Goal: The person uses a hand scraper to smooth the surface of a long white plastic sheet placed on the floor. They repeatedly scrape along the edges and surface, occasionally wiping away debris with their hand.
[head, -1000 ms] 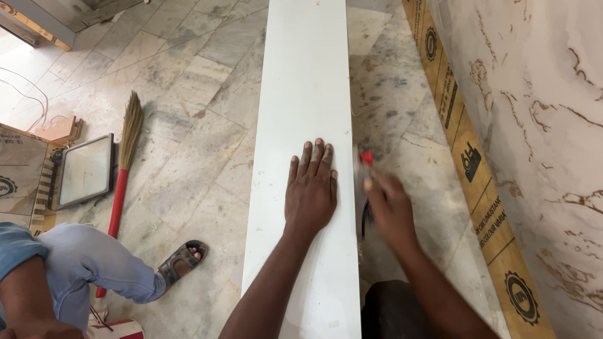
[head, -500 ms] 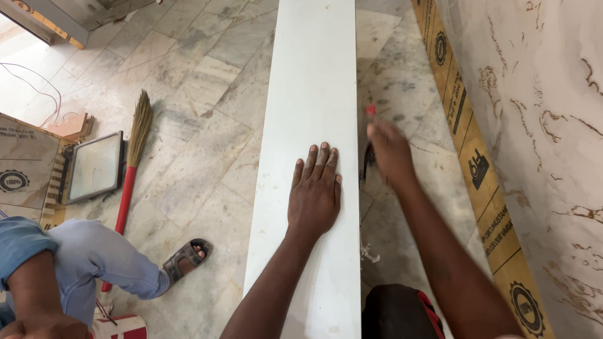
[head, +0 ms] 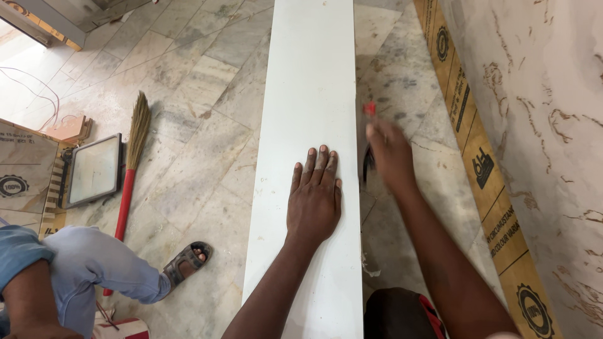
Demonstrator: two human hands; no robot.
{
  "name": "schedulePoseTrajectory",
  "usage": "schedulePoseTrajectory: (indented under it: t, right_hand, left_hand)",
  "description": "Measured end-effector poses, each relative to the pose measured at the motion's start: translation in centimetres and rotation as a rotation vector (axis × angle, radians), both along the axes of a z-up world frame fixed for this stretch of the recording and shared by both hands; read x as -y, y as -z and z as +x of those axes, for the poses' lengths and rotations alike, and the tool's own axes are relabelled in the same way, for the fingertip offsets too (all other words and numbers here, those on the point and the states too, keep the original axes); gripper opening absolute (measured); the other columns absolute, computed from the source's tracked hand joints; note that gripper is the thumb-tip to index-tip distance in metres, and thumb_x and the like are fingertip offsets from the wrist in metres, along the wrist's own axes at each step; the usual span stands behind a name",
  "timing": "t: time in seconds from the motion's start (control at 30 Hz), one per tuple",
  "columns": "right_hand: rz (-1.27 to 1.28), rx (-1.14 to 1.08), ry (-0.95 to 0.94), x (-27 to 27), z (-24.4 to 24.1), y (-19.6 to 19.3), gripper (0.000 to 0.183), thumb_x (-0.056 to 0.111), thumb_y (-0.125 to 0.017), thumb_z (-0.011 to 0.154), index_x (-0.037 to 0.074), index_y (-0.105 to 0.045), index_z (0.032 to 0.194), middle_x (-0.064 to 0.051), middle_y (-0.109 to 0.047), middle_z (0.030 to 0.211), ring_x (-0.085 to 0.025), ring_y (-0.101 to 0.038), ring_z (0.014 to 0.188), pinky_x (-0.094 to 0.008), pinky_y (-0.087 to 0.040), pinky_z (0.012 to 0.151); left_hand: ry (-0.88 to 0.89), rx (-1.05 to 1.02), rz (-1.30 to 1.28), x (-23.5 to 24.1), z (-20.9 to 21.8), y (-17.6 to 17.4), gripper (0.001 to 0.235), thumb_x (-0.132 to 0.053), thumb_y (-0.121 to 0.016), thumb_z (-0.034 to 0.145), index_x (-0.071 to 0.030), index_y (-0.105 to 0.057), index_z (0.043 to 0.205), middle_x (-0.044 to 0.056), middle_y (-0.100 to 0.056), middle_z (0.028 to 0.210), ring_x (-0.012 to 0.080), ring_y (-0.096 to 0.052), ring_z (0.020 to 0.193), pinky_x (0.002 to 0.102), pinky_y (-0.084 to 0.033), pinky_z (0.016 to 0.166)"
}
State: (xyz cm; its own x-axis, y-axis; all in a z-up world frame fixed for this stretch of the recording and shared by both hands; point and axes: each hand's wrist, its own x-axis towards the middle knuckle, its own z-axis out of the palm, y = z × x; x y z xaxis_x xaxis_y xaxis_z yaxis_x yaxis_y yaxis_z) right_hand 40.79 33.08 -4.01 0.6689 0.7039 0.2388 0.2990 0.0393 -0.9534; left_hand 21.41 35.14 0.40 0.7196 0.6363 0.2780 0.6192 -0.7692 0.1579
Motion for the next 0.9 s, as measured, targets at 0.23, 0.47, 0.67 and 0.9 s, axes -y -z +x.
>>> schedulePoseTrajectory:
  t: [0.23,0.47,0.67,0.9]
  right_hand:
    - [-0.023,-0.294,-0.092,-8.0,6.3,0.0,0.059,0.041,-0.056,0.103,0.008,-0.058,0.153,-0.032,-0.062,0.128,-0.052,-0.057,0.120,-0.060,-0.046,0.095]
    - [-0.252,-0.112,-0.026,8.1,-5.8,2.1,0.054,0.046,-0.054,0.101,0.014,-0.061,0.144,-0.015,-0.064,0.129,-0.026,-0.066,0.111,-0.039,-0.052,0.096]
    - [0.054,-0.013,-0.094,17.9,-13.1,3.7,0.043,0.028,-0.055,0.105,0.006,-0.059,0.142,-0.014,-0.063,0.126,-0.023,-0.063,0.115,-0.035,-0.049,0.096]
    - [0.046,0.114,-0.009,4.2,-3.3,0.8,0.049,0.038,-0.056,0.105,0.008,-0.062,0.143,-0.017,-0.064,0.129,-0.027,-0.063,0.117,-0.039,-0.049,0.098]
  left_hand:
    - [0.000,0.001,0.004,-0.3,0.0,0.1,0.052,-0.028,-0.033,0.108,-0.008,-0.039,0.156,0.012,-0.035,0.165,0.0288,-0.024,0.155,0.049,-0.017,0.126]
    - [-0.004,0.006,0.035,-0.1,0.0,0.5,0.052,-0.028,-0.032,0.108,-0.009,-0.039,0.156,0.011,-0.036,0.164,0.0271,-0.025,0.155,0.048,-0.017,0.126]
    - [-0.008,0.014,0.032,-0.1,-0.3,0.9,0.052,-0.028,-0.033,0.109,-0.009,-0.039,0.156,0.010,-0.036,0.164,0.0263,-0.024,0.155,0.048,-0.017,0.126]
    - [-0.005,-0.003,0.021,-0.1,-0.1,0.7,0.052,-0.026,-0.035,0.108,-0.008,-0.039,0.156,0.012,-0.036,0.164,0.0277,-0.024,0.155,0.048,-0.016,0.126]
